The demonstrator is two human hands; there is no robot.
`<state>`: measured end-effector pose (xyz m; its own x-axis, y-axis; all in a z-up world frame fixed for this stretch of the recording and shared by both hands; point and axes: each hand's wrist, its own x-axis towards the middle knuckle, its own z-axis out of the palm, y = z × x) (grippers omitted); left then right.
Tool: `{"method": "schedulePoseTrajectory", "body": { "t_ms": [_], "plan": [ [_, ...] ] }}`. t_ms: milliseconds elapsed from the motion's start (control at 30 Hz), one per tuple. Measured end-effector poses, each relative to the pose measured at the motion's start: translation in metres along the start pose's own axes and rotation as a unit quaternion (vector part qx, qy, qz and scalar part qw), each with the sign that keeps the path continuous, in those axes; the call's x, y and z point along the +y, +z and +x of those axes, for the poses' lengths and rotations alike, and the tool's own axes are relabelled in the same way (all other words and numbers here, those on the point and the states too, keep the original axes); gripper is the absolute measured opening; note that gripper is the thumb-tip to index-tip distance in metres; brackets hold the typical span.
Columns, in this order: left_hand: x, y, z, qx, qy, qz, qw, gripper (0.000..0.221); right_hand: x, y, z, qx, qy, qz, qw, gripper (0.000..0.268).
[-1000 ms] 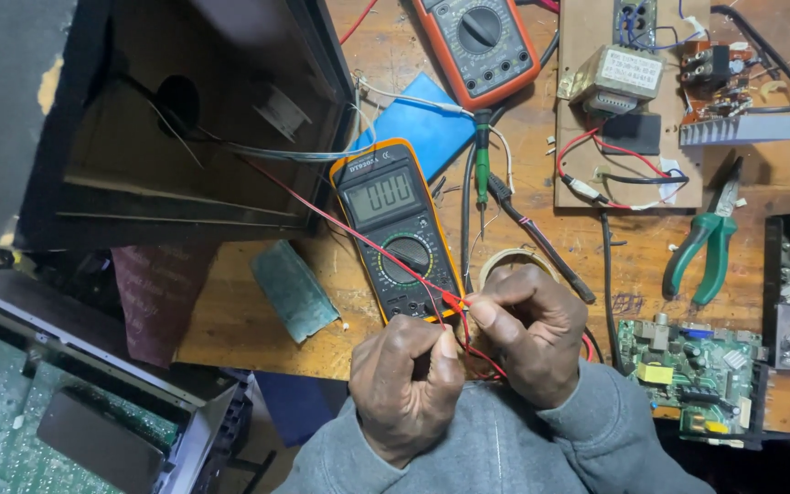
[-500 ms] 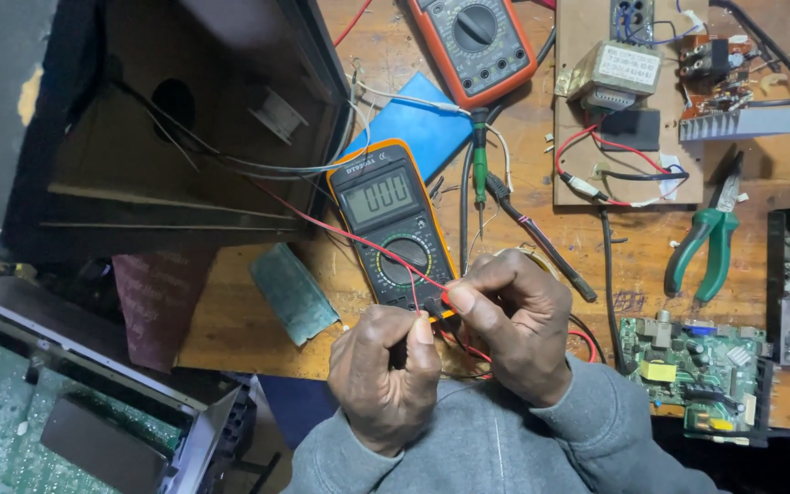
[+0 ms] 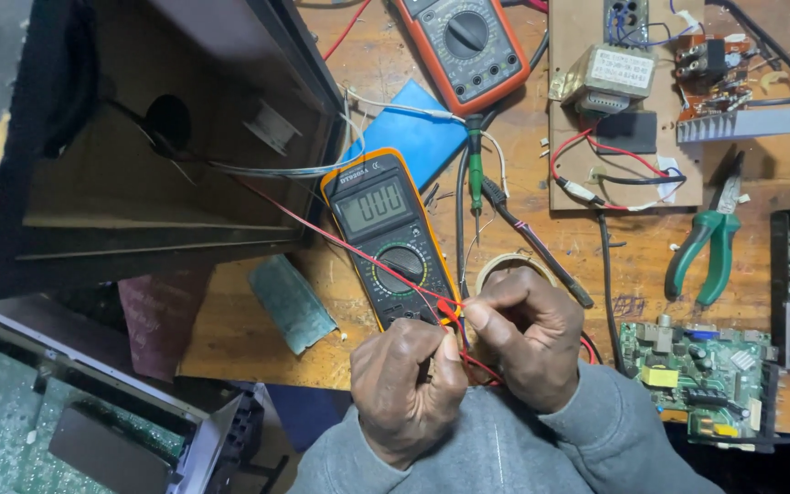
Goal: Repairing an electronic circuit board by soldering components and testing connections with a multimeter.
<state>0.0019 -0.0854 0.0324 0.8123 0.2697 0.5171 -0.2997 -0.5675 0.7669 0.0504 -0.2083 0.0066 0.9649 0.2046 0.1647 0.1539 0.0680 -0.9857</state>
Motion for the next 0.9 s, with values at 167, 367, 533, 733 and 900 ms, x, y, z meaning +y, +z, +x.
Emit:
{"method": "schedulePoseTrajectory", "body": {
  "t_ms": [167,367,533,733,900],
  "plan": [
    [-0.003,-0.002,0.000,-0.008,0.015,-0.004,1.000,0.021,0.005,-0.002,0.001,0.008,0.001,-0.001,1.000,0.016],
    [-0.011,-0.008,0.006,0.029,-0.038,0.029,0.998,0.021,0.001,0.007,0.007,0.019,0.024,-0.014,0.999,0.018],
    [-0.008,-0.008,0.011,0.038,-0.032,0.035,0.998,0.018,-0.006,0.009,0.011,0.001,0.035,-0.030,0.999,0.022],
    [0.000,0.002,0.008,0.000,-0.005,0.018,1.000,0.023,0.000,-0.006,0.005,0.017,0.022,0.010,1.000,0.019],
    [-0.001,0.006,0.006,-0.021,-0.006,0.001,1.000,0.022,0.001,-0.009,0.004,0.018,0.027,0.009,0.999,0.017]
  ]
}}
